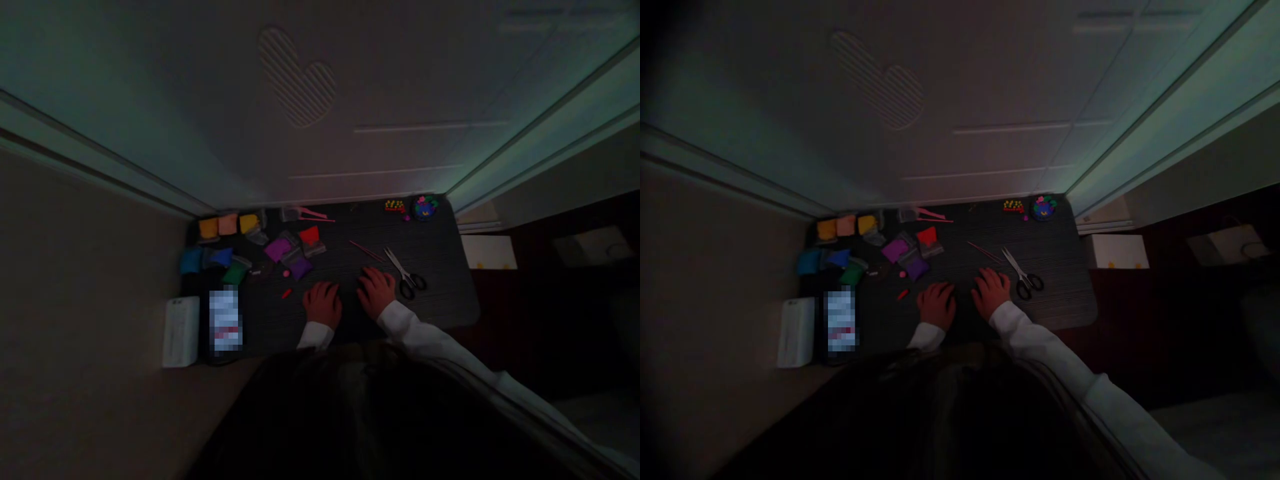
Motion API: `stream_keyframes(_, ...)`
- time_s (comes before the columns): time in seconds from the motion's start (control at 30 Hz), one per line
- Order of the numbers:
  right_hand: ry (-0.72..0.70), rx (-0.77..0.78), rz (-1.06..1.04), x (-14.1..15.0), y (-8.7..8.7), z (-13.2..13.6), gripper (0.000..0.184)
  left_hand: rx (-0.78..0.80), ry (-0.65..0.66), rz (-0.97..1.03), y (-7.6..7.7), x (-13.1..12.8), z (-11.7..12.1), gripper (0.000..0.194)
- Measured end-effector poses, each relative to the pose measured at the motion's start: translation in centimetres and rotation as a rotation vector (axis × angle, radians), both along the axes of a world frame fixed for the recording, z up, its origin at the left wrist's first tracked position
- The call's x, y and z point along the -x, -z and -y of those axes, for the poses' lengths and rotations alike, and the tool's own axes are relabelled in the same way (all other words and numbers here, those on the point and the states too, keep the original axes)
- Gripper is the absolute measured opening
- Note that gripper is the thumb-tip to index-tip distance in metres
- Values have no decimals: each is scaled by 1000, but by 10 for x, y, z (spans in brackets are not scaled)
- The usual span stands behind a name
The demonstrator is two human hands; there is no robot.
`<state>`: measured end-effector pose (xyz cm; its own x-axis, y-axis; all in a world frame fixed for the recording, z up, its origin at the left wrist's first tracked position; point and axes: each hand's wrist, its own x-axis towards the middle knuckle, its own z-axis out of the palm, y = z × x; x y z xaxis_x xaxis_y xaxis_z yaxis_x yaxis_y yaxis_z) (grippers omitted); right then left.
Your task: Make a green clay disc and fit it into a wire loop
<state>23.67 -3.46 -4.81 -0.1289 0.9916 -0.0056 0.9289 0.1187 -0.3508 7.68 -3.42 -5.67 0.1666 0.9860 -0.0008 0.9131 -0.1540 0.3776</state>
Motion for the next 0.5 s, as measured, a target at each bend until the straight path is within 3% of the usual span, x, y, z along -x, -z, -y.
stream_keyframes(0.23, 67, -9, 30, 39, 17, -33, 44, -7, -91, 9, 16, -25, -18, 41)
stream_keyframes(0.37, 42, 18, 72, 40, 28, -30, 47, 4, -122, -4, 27, -30, -19, 43)
stream_keyframes(0.5, 32, 19, 88, 37, 29, -39, 48, 27, -139, -1, 25, -32, -27, 44)
